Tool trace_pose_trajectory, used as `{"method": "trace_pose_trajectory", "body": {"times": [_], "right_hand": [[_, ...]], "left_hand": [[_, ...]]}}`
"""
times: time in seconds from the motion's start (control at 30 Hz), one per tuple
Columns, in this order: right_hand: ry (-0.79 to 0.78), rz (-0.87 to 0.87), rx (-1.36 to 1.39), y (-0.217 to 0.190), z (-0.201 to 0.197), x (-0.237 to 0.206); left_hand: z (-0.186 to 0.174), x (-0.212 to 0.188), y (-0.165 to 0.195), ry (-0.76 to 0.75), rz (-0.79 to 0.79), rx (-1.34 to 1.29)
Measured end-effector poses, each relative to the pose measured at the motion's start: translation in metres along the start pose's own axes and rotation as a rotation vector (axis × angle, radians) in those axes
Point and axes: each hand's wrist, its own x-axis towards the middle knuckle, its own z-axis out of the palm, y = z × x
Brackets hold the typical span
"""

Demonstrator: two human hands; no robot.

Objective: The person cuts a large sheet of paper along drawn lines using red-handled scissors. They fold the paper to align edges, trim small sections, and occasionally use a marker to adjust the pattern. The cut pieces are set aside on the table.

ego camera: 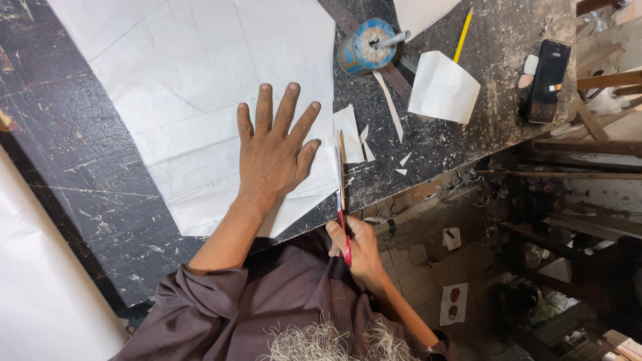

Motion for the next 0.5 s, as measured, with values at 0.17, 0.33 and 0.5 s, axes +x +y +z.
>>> {"method": "trace_pose_trajectory", "body": {"times": [0.17,0.33,0.5], "right_hand": [[-0.017,0.005,0.047,0.004,0.0,-0.002],[-0.041,-0.033,0.04,0.016,-0.001,-0.004],[-0.165,-0.009,0.056,0.043,-0.025,-0.012]], "left_hand": [[0.0,-0.001,0.0,0.0,-0.005,-0.01],[0.0,-0.001,0.0,0.008,-0.003,-0.012],[-0.001,-0.001,0.0,0.028,0.003,-0.007]]}}
